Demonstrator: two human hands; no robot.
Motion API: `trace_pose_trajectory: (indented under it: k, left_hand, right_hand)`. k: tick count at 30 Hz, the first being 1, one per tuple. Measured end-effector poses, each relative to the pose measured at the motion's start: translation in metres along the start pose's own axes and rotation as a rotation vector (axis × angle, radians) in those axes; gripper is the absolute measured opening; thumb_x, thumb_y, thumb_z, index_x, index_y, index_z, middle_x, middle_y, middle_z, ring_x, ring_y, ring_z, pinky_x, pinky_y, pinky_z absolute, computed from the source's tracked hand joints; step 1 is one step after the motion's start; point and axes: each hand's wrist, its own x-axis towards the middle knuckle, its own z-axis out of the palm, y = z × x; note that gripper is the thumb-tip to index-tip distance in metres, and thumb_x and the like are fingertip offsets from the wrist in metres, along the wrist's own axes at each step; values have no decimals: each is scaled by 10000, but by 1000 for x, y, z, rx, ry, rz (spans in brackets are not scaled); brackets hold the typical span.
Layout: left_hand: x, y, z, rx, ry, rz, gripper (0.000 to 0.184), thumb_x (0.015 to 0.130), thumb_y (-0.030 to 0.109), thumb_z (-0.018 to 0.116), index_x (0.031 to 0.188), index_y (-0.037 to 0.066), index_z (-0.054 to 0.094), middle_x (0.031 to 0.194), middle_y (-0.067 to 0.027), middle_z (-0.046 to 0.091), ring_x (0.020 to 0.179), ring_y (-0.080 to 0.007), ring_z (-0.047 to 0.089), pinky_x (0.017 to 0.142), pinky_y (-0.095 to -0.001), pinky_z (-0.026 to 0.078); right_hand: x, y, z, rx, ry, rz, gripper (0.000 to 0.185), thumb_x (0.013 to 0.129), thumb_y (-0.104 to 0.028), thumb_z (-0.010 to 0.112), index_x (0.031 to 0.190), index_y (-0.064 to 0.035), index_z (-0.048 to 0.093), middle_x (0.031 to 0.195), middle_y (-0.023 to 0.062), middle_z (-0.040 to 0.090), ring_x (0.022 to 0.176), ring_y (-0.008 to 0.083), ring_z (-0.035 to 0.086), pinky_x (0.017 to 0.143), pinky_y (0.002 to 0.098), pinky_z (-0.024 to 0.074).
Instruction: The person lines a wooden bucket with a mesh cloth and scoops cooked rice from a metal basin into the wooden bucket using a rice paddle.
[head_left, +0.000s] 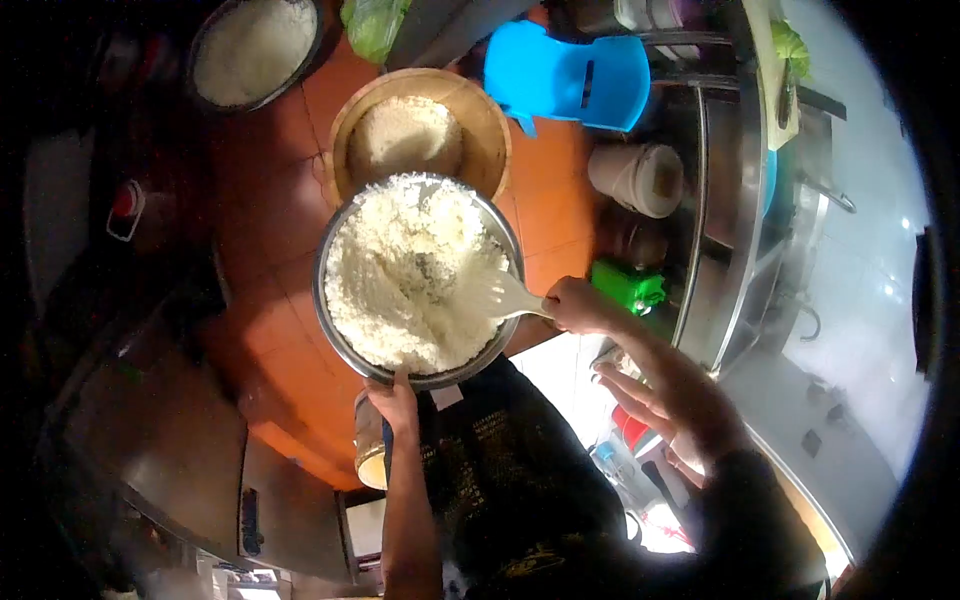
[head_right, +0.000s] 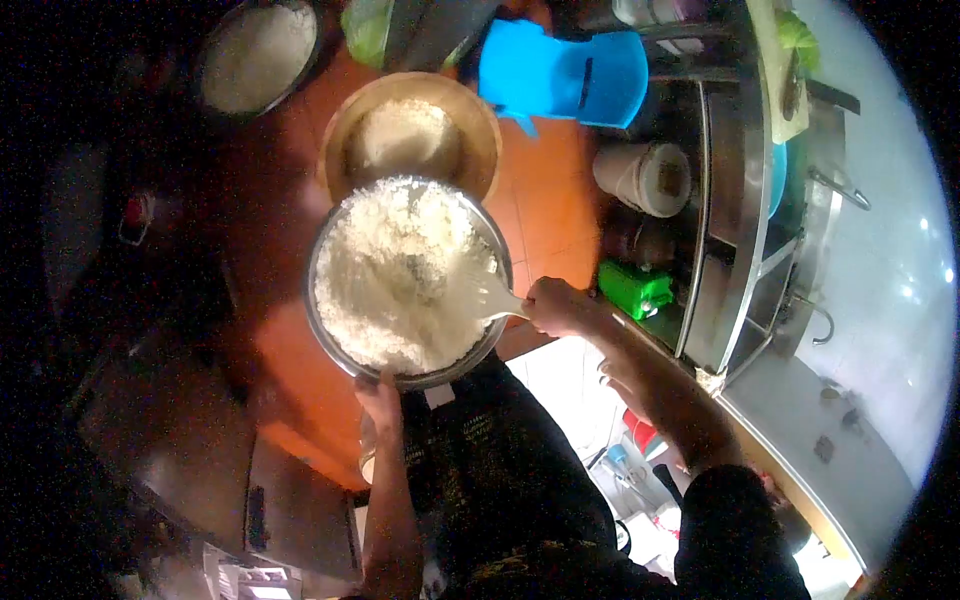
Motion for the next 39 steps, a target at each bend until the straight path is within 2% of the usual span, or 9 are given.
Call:
trace_pose_trajectory:
  k: [6, 8, 10, 13, 18, 22, 25, 28, 39]
  left_hand:
    - [4, -7, 0, -79, -39, -42, 191, 743, 39, 628, 849, -53, 498, 732, -100, 560, 672, -195, 525, 652, -322, 453]
    - [3, -10, 0, -74, -9, -26, 192, 731, 39, 630, 838, -58, 503, 716, -99, 562, 667, -196, 529, 649, -325, 456]
    - [3, -9, 2, -125, 12, -10, 212, 720, 37, 633, 855, -68, 508, 727, -101, 569, 675, -196, 536, 652, -328, 459]
    - [6, -10, -3, 14, -74, -52, 289, 718, 25, 631, 953, -86, 503, 836, -125, 601, 734, -207, 556, 684, -328, 461]
    - [3, -21, 0, -170, -49, -18, 338, 742, 17, 613, 1040, -93, 497, 971, -156, 607, 853, -222, 573, 772, -318, 456]
    - [1, -17, -5, -87, -76, -59, 336, 753, 13, 593, 1055, -97, 497, 1007, -163, 597, 910, -218, 571, 818, -314, 448]
    - [2, -11, 2, -257, -52, 12, 333, 757, 12, 585, 1057, -101, 496, 986, -165, 602, 898, -218, 574, 808, -318, 450]
    - [4, -9, -4, 7, -95, -97, 317, 758, 9, 580, 1044, -101, 497, 952, -155, 609, 870, -215, 575, 790, -320, 451]
    - [4, -14, -3, -50, -73, -17, 309, 757, 17, 629, 1019, -105, 521, 944, -168, 630, 840, -233, 596, 773, -332, 469]
  right_hand:
    - [41, -1, 43, 6, -284, 61, 326, 853, -214, 488, 646, 6, 612, 499, 67, 559, 403, 166, 525, 403, 322, 415]
    - [58, 12, 75, -89, -202, -299, 322, 854, -211, 484, 648, 7, 602, 505, 69, 557, 392, 158, 512, 397, 325, 408]
    - [60, 8, 98, 43, -125, -336, 324, 857, -212, 482, 646, 7, 592, 510, 70, 554, 387, 151, 504, 391, 325, 402]
    - [77, -5, 129, 437, -36, -33, 350, 882, -219, 492, 621, 8, 545, 487, 58, 510, 378, 150, 488, 379, 314, 385]
    - [146, -5, 176, 346, 312, -578, 292, 900, -201, 516, 673, -18, 510, 532, 41, 479, 390, 135, 446, 356, 297, 322]
    - [159, -64, 154, 1218, 94, -59, 239, 913, -208, 528, 755, -31, 510, 608, 48, 499, 407, 112, 410, 347, 276, 268]
    - [147, -80, 137, 1390, 90, -19, 215, 890, -180, 543, 770, -4, 519, 596, 58, 503, 406, 113, 416, 346, 258, 280]
    - [146, -78, 124, 1494, 41, -75, 250, 905, -222, 552, 776, -11, 525, 599, 46, 497, 410, 99, 399, 353, 248, 283]
    - [96, -79, 57, 1447, -47, -85, 218, 949, -234, 505, 875, -42, 578, 626, -10, 483, 437, 47, 369, 368, 199, 246]
